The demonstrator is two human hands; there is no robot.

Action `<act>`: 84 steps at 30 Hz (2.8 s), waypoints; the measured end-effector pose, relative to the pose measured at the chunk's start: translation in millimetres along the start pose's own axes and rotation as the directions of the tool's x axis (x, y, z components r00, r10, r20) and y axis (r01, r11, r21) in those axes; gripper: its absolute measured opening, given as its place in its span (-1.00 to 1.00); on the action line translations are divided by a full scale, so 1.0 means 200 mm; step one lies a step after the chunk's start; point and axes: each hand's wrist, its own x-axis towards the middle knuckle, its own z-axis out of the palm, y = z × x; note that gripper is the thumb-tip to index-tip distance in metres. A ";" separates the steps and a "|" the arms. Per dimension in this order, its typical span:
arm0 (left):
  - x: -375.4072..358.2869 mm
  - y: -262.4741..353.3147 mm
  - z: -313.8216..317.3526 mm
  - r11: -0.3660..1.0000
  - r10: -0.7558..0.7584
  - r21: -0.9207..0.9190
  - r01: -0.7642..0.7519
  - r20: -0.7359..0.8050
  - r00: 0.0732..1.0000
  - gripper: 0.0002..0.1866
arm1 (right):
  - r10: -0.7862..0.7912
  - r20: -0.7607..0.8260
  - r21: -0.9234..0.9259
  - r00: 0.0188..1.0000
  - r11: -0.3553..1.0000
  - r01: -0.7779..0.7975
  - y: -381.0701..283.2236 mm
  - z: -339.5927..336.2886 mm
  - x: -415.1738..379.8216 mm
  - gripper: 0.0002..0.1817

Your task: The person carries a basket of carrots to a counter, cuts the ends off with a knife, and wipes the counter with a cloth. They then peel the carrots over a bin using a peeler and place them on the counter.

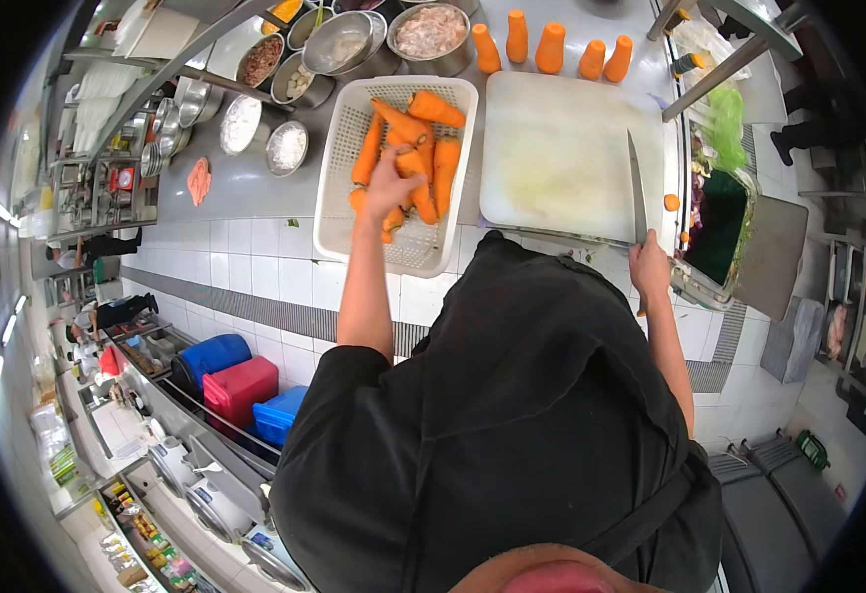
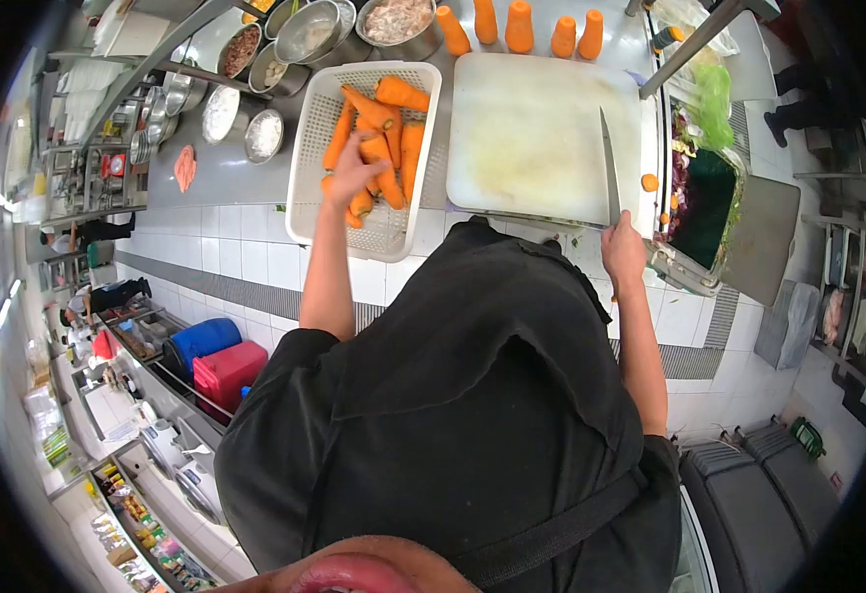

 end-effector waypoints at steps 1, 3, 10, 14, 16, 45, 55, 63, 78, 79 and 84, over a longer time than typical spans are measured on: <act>-0.01 -0.03 -0.06 0.935 -0.007 -0.355 -0.009 -0.045 0.999 -0.35 | -0.007 0.003 0.012 1.000 1.000 0.007 0.00 -0.01 0.00 -0.71; -0.04 -0.08 -0.24 0.723 -0.055 -0.689 -0.057 -0.139 0.989 -0.43 | -0.021 0.010 0.027 1.000 0.999 0.020 -0.02 -0.01 0.01 -0.71; -0.11 -0.09 -0.67 0.864 -0.209 -0.504 -0.001 -0.360 0.909 -0.53 | -0.001 0.019 -0.006 1.000 1.000 0.001 -0.03 -0.02 0.00 -0.71; -0.10 -0.12 -0.66 0.876 -0.254 -0.469 0.112 -0.251 0.934 -0.55 | 0.005 0.023 -0.008 1.000 1.000 -0.005 -0.03 -0.03 0.00 -0.71; -0.08 -0.11 -0.60 0.895 -0.216 -0.438 0.083 -0.263 0.940 -0.51 | 0.000 0.018 -0.018 1.000 1.000 0.000 -0.02 -0.01 0.01 -0.70; -0.45 -0.36 -0.37 0.597 -0.472 -0.764 0.246 -0.086 0.877 -0.62 | -0.001 0.055 -0.012 0.999 1.000 0.001 -0.03 -0.04 -0.01 -0.67; -0.35 -0.46 0.01 0.972 -0.157 0.121 0.202 -0.307 0.939 -0.62 | -0.025 0.033 0.000 0.999 1.000 0.025 -0.03 -0.06 0.00 -0.69; -0.22 -0.41 0.11 0.835 -0.021 0.514 0.194 -0.324 0.946 -0.39 | -0.026 0.037 0.008 0.999 1.000 0.026 -0.04 -0.12 -0.02 -0.68; -0.20 0.23 0.19 0.796 -0.121 -0.542 -0.270 -0.579 0.806 -0.67 | -0.007 0.017 0.035 1.000 0.999 0.006 -0.04 -0.09 -0.05 -0.66; -0.17 0.34 0.28 0.859 0.080 -0.377 -0.346 -0.569 0.818 -0.66 | -0.003 0.016 0.028 1.000 1.000 0.003 -0.06 -0.10 -0.04 -0.66; -0.09 0.65 0.80 0.869 0.495 -0.003 -0.495 -0.016 0.869 -0.60 | -0.027 0.007 0.089 1.000 0.996 0.026 -0.15 -0.08 0.00 -0.67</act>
